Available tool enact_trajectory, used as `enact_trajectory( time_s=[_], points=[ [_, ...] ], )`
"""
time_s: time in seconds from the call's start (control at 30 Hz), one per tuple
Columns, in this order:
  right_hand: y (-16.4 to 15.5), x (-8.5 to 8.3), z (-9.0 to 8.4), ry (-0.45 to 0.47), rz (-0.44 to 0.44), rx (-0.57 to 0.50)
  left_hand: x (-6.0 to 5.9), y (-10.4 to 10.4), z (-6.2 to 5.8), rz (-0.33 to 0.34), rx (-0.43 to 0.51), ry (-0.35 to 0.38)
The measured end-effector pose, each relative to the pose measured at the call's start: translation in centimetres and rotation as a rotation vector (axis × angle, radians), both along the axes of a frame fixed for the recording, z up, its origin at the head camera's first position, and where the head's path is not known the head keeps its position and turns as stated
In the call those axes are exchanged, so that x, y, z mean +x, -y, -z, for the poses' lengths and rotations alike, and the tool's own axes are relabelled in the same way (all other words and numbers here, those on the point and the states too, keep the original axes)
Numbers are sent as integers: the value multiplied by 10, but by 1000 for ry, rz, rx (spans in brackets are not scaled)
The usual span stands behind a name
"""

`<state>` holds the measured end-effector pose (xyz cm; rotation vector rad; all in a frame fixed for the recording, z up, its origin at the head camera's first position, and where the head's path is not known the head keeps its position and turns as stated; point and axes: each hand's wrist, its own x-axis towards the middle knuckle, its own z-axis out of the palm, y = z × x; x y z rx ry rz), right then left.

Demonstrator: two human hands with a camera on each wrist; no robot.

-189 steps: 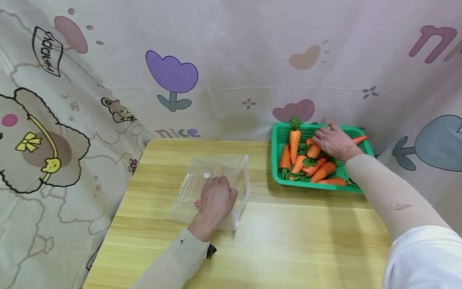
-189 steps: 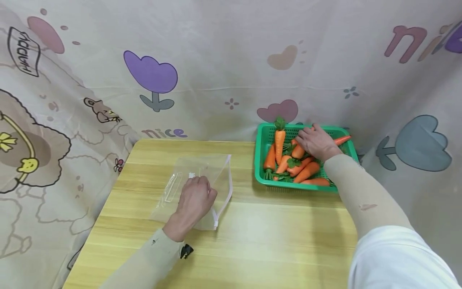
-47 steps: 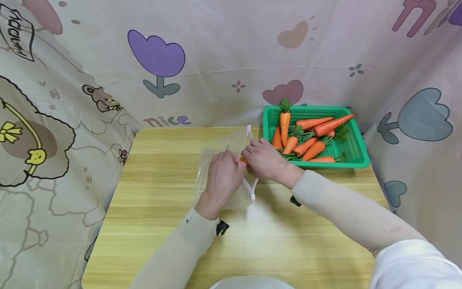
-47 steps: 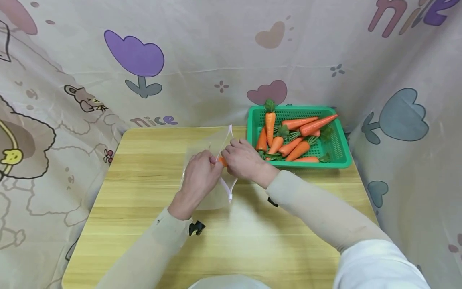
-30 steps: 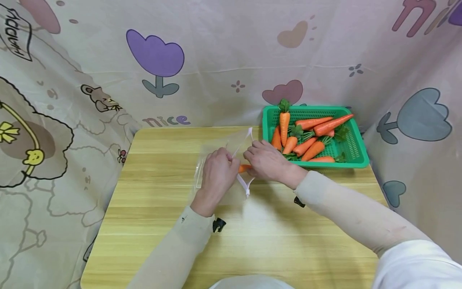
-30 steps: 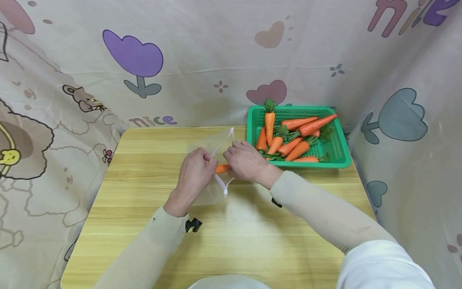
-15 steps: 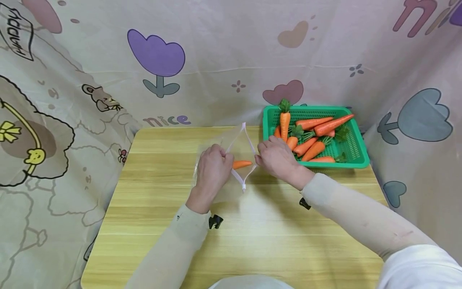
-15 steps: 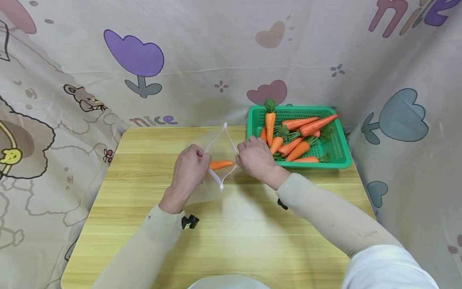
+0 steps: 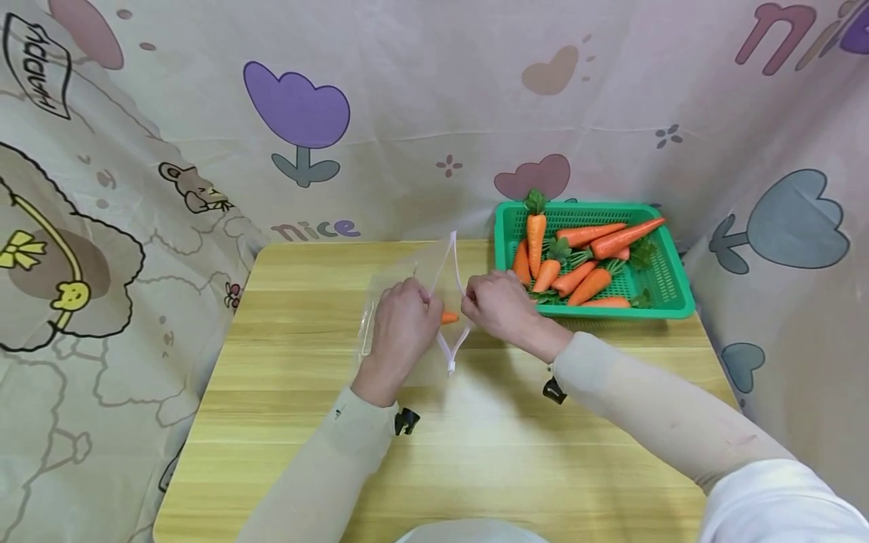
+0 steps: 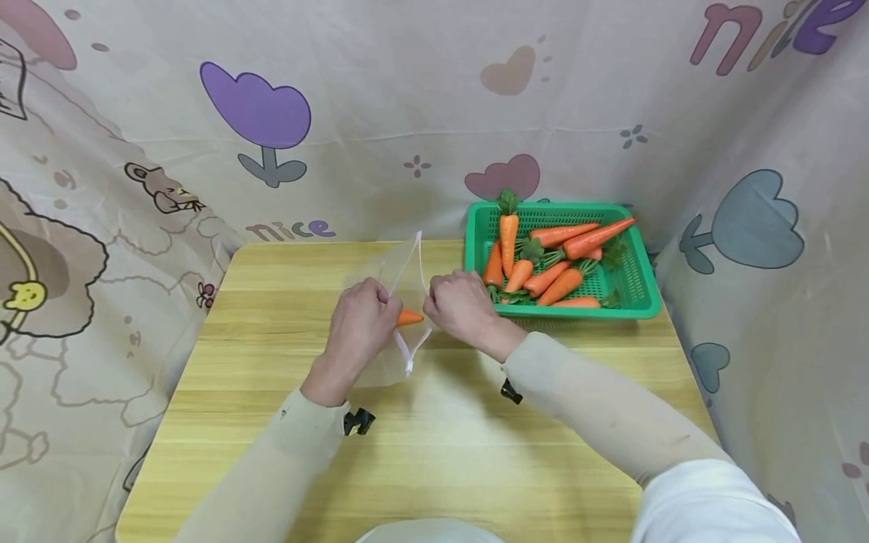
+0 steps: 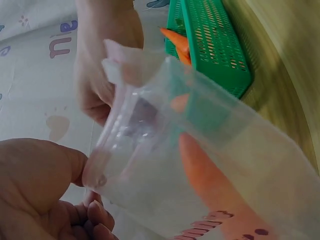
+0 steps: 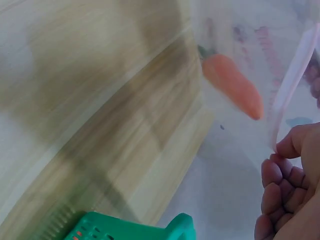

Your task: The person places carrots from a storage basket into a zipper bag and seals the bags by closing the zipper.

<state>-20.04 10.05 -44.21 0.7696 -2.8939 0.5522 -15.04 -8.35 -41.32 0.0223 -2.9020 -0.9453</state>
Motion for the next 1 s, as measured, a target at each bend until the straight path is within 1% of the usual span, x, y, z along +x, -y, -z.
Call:
enact_trajectory(
  time_s=[0.1,0.17,0.23,0.3,0.37,0.43,0.53,0.6,0.7,0.8,0.9,1.0],
  points=[
    [2,-1,2,-13,12,29,0,-1,1,24,-49,-19],
    [2,-1,4,-22,33,56,0,-2,2,36,-81,-45],
    [1,-1,7,-29,56,79,1,-2,2,47,-118,-88],
    [-1,-1,9,-39,74,97,2,-3,2,55,-160,-147],
    [-2,0,11,-42,79,106,3,-4,2,69,-237,-215],
    [-3,0,13,-43,75,105,5,-5,3,87,-330,-260],
    [-4,0,15,-29,66,103,6,-6,4,121,-449,-269],
    [-4,1,16,-18,57,102,7,-7,5,138,-490,-249],
    [-4,2,17,-10,47,104,7,-7,6,150,-523,-245],
    [-4,3,19,-8,44,105,7,-6,8,155,-529,-282],
    [-5,3,20,6,50,106,7,-6,9,152,-497,-309],
    [-6,4,22,20,52,104,7,-5,9,147,-457,-309]
  ],
)
